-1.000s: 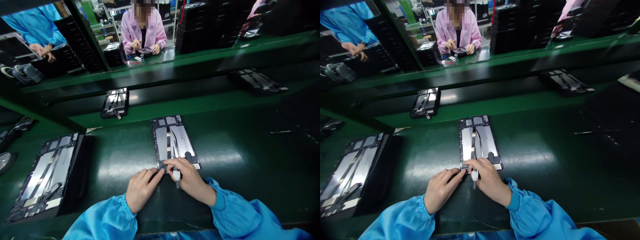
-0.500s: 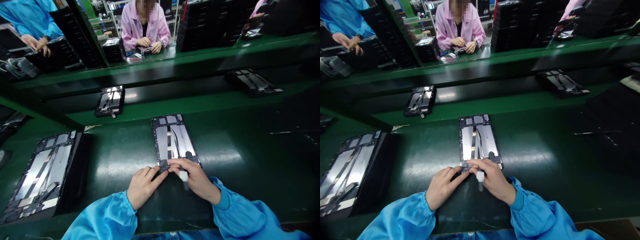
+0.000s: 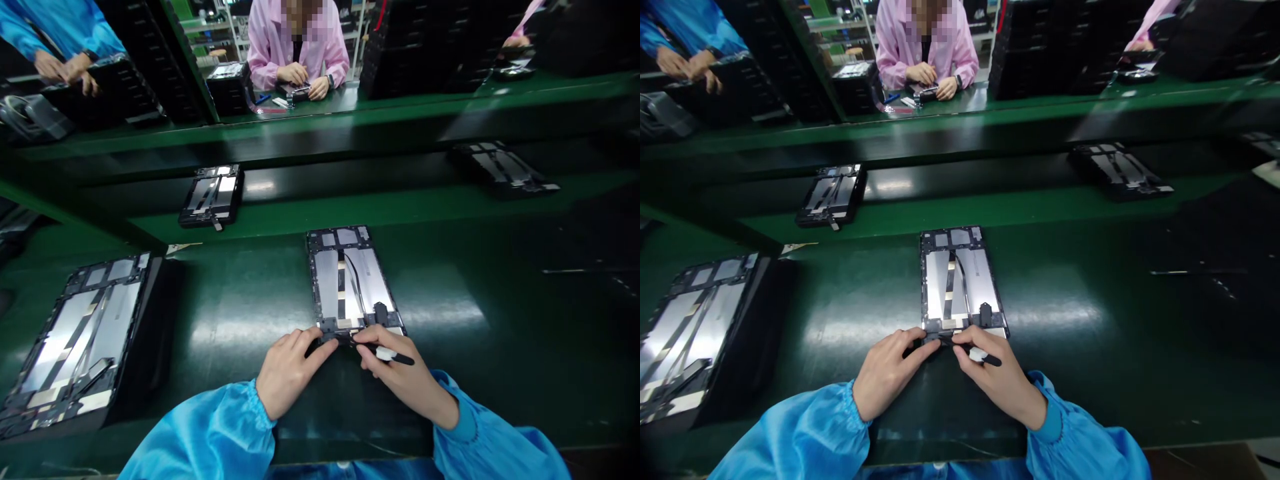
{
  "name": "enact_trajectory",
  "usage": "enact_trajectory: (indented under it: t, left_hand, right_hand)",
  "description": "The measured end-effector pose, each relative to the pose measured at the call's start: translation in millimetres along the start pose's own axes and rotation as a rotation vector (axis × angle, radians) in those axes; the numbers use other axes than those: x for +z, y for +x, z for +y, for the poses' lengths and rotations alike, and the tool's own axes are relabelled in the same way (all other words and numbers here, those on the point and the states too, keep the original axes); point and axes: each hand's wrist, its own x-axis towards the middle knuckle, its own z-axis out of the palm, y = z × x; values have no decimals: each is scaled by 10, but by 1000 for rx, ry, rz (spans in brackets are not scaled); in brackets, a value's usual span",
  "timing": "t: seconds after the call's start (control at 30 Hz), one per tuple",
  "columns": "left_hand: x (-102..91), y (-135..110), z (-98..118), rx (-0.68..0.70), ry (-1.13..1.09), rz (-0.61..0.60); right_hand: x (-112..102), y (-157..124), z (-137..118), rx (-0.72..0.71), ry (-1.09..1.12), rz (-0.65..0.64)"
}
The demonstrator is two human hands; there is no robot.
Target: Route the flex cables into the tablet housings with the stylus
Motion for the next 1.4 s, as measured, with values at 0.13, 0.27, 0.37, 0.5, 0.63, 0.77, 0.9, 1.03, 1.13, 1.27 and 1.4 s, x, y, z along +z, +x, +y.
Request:
enact_trajectory:
  t: [0.13, 0.27, 0.37, 0.5, 0.63, 0.77, 0.9, 1.03, 1.13, 1.27, 1.4]
  left_hand:
    - [-4, 3, 2, -2, 5, -6]
    - [1, -29, -25, 3, 11, -14]
    - [-7, -63, -68, 40, 6, 7]
    - [-28, -77, -108, 86, -14, 42]
    - [-25, -58, -119, 77, -15, 47]
    - [-42, -46, -122, 63, -6, 28]
    - [-126, -112, -18, 108, -54, 20]
    - [-150, -258, 192, 310, -174, -55]
    - [-97, -330, 294, 335, -169, -76]
    - [-47, -336, 296, 329, -142, -81]
    - [-42, -333, 297, 333, -140, -74]
  right_hand:
    - [-93, -6, 38, 14, -77, 104]
    - [-132, -23, 87, 63, -33, 142]
    - [-102, -35, 74, 47, 31, 100]
    - [-36, -28, 4, -53, 54, -22]
    - [-17, 5, -67, -106, 32, -77]
    - [-40, 5, -84, -23, 48, -135]
    - [-77, -109, -17, 154, 170, -112]
    - [-82, -298, 47, 279, 161, -176]
    - [-49, -375, 31, 255, 32, -209]
    - [18, -374, -23, 122, -113, -200]
    - [74, -387, -14, 123, -113, -198]
